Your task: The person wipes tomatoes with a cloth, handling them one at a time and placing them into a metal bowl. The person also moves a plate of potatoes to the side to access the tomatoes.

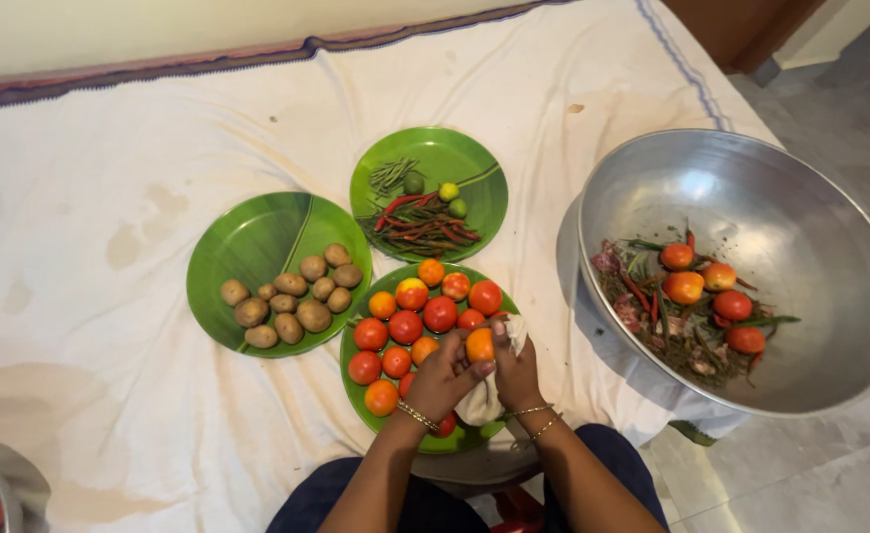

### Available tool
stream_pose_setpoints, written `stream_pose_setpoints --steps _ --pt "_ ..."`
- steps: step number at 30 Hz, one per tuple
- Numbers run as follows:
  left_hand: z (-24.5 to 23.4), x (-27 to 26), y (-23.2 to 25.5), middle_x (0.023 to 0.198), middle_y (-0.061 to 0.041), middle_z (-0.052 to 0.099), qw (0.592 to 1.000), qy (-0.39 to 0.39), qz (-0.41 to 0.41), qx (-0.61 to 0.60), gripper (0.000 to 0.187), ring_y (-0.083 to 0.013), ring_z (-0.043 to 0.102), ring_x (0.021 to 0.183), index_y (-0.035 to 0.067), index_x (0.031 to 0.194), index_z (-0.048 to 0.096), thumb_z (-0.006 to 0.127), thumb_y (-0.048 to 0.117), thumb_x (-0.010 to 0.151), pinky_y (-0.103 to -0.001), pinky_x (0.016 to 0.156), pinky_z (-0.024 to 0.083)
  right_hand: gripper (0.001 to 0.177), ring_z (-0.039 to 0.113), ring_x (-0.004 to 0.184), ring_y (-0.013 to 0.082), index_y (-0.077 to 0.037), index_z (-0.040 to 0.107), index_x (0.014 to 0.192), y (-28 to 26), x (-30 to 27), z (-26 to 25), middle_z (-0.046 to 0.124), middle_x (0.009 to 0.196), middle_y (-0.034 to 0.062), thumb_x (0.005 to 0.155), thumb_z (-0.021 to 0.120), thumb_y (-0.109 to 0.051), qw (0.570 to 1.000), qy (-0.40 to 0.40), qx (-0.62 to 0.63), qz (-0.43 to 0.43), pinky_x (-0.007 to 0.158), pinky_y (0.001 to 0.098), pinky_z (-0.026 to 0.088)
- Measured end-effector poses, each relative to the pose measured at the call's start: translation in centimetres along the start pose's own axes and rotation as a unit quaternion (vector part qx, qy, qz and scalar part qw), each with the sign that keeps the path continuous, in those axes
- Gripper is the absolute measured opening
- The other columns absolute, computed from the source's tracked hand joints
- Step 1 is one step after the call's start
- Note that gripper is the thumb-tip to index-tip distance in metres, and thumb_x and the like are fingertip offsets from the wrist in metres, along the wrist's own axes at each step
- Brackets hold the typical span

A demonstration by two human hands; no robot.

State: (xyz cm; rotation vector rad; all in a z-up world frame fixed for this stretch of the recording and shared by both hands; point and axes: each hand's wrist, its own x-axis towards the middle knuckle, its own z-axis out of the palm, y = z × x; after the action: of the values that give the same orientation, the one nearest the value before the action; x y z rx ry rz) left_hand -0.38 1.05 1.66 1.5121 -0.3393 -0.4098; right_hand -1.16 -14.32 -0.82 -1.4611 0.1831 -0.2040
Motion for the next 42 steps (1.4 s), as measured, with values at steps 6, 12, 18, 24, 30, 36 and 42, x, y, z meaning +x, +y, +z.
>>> stream_pose_setpoints --steps 6,12,18,24,30,36,42 --pt "0.0 0.2 -0.2 0.088 0.000 0.065 0.999 0.025 -0.021 0.037 0.057 -0.0064 0.058 0.075 0.003 0.125 0.054 0.079 0.039 0.087 -0.025 0.067 0.051 0.049 0.065 0.082 0.0142 -0.001 0.067 0.098 1.4 0.7 -0.5 0.069 0.089 0.0062 0.105 0.048 -0.045 0.999 -0.010 -0.038 0.010 0.075 0.0299 0.054" --pt "-0.3 0.1 -0.8 0.086 -0.005 0.063 0.997 0.034 -0.018 0.072 0.055 -0.0112 0.057 0.073 0.005 0.126 0.053 0.071 0.045 0.092 -0.029 0.066 0.050 0.043 0.057 0.080 0.0130 0.000 0.062 0.099 3.4 1.3 -1.0 0.062 0.089 0.0046 0.108 0.055 -0.041 0.999 0.002 0.025 0.023 0.070 0.0303 0.049" --pt "-0.5 0.2 -1.5 0.082 -0.008 0.066 0.999 0.018 -0.012 0.033 0.055 -0.0164 0.064 0.074 0.006 0.122 0.050 0.051 0.056 0.099 -0.033 0.067 0.053 0.042 0.060 0.081 0.0124 -0.002 0.065 0.103 2.5 1.7 -0.7 0.066 0.090 0.0034 0.097 0.064 -0.044 0.994 0.061 0.033 0.079 0.072 0.0294 0.051" --pt "-0.6 0.6 -2.3 0.082 -0.014 0.069 0.997 0.034 0.002 0.072 0.053 -0.0253 0.070 0.073 0.004 0.106 0.047 0.050 0.056 0.100 -0.037 0.067 0.054 0.052 0.068 0.090 0.0178 0.002 0.064 0.113 0.4 1.6 -0.2 0.071 0.100 0.0091 0.094 0.064 -0.047 0.986 0.004 0.110 0.121 0.080 0.0330 0.056" --pt "-0.7 0.5 -1.8 0.078 -0.018 0.068 0.989 0.069 0.001 0.130 0.045 -0.0339 0.071 0.072 0.005 0.101 0.052 0.045 0.050 0.104 -0.043 0.064 0.054 0.065 0.065 0.109 0.0184 -0.002 0.052 0.137 -0.6 1.5 -0.2 0.066 0.118 0.0114 0.091 0.070 -0.044 0.983 -0.122 0.137 0.002 0.097 0.0333 0.054" --pt "-1.2 0.6 -1.6 0.075 -0.018 0.069 0.948 0.139 0.032 0.285 0.039 -0.0394 0.067 0.074 0.011 0.099 0.065 0.048 0.046 0.103 -0.049 0.062 0.049 0.048 0.066 0.104 0.0179 0.001 0.058 0.127 1.7 1.4 -1.1 0.070 0.110 0.0102 0.093 0.073 -0.030 0.984 -0.171 0.037 0.012 0.096 0.0330 0.052" --pt "-0.9 0.6 -1.1 0.076 -0.012 0.068 0.939 0.161 0.039 0.302 0.037 -0.0320 0.069 0.074 0.009 0.097 0.064 0.061 0.045 0.103 -0.045 0.062 0.050 0.043 0.067 0.093 0.0170 0.001 0.065 0.113 3.3 1.8 -1.6 0.071 0.102 0.0096 0.103 0.054 -0.039 0.994 -0.093 0.045 0.032 0.085 0.0334 0.055"
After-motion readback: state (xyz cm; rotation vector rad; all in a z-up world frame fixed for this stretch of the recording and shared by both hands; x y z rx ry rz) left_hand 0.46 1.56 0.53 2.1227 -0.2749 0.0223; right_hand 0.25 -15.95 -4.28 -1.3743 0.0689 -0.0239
